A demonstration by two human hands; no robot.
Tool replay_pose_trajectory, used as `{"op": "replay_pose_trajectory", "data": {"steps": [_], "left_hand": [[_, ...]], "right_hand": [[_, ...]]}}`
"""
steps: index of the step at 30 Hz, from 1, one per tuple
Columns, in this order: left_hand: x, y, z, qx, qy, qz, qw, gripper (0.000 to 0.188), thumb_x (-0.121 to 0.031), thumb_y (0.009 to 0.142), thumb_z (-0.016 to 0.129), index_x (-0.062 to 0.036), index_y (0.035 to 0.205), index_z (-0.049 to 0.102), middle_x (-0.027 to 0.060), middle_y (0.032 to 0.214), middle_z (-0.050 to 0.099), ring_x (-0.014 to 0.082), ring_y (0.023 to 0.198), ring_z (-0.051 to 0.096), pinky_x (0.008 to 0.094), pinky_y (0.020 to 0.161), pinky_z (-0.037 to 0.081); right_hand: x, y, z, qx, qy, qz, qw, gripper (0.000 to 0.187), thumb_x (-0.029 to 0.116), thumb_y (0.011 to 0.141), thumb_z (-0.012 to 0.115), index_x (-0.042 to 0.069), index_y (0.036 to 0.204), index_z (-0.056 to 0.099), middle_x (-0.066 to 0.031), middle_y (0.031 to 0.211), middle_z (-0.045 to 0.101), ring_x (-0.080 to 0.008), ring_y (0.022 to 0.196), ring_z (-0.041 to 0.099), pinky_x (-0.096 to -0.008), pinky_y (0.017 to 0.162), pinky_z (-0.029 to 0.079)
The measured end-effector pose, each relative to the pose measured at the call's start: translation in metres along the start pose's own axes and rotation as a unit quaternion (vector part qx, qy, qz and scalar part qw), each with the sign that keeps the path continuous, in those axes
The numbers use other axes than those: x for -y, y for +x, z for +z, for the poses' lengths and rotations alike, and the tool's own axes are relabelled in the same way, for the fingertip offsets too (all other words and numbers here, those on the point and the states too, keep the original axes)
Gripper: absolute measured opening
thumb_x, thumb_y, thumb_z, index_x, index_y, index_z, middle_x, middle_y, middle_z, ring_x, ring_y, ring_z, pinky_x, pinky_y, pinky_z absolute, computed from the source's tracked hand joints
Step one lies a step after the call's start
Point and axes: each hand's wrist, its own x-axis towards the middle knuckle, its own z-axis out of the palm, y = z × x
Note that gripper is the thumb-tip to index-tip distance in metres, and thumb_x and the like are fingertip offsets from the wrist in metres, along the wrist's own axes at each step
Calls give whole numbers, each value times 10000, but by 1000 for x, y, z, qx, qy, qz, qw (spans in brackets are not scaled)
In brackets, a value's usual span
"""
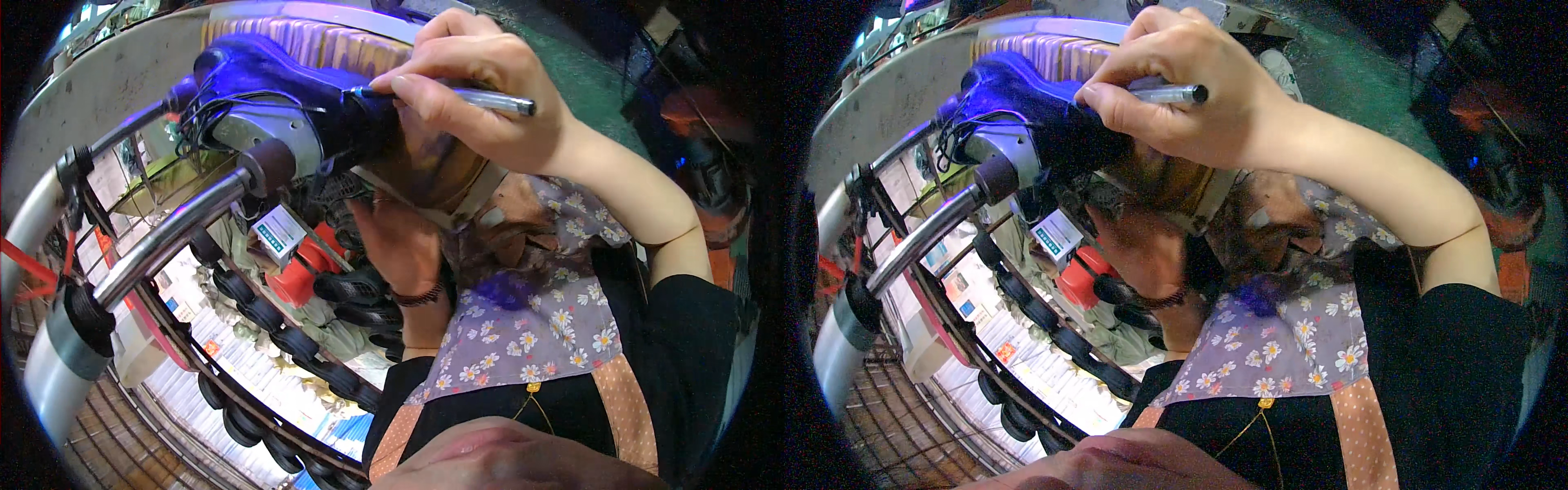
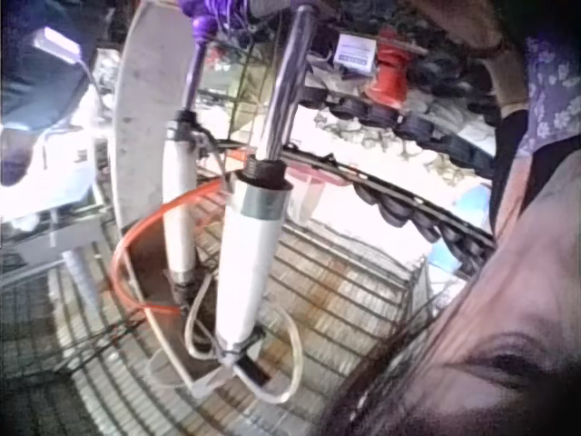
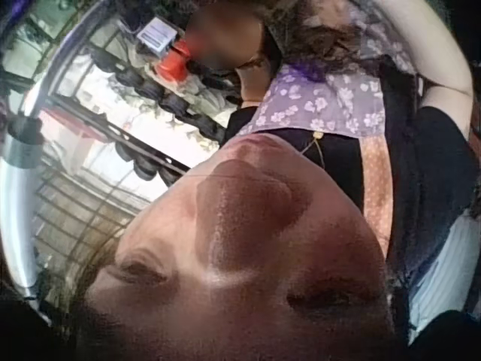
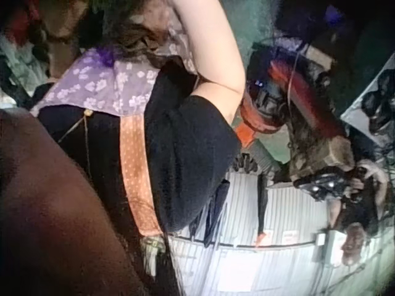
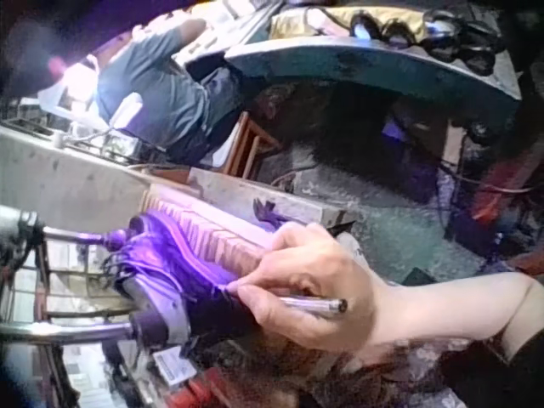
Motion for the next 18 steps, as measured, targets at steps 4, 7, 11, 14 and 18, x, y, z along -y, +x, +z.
{"op": "replay_pose_trajectory", "data": {"steps": [4,7,11,14,18], "left_hand": [[35,3,25,-70,19,-2,997,676,-574,965,380,-88,1435,354,88,1467,399,282,1348,356,515,1147,179],[46,12,25,-38,-22,-34,998,696,-602,947,386,-72,1397,419,100,1449,426,268,1367,322,560,1152,122],[52,26,28,67,54,-36,996,855,-680,887,423,-85,1479,262,70,1544,241,257,1437,160,566,1155,72],[44,16,32,122,183,56,974,952,-629,873,516,-56,1520,117,137,1591,96,294,1467,92,519,1174,63],[26,-4,32,69,286,276,915,889,-517,897,563,-12,1503,152,224,1565,112,361,1452,124,494,1182,73]], "right_hand": [[-4,5,-8,-75,12,-66,995,98,90,831,645,45,872,722,-52,734,666,-206,723,587,-327,707,458],[0,14,-10,-99,-33,-79,991,105,88,830,638,42,872,723,-42,732,667,-204,713,572,-325,719,454],[-16,26,-1,-166,-71,-92,979,134,99,838,620,31,863,733,-48,738,673,-188,718,556,-326,730,441],[-19,32,4,-181,-25,-58,982,144,106,841,618,24,877,729,-53,729,669,-183,749,551,-319,755,430],[-29,40,16,-204,-24,-83,975,151,114,847,615,19,889,724,-62,719,663,-189,764,557,-320,746,423]]}}
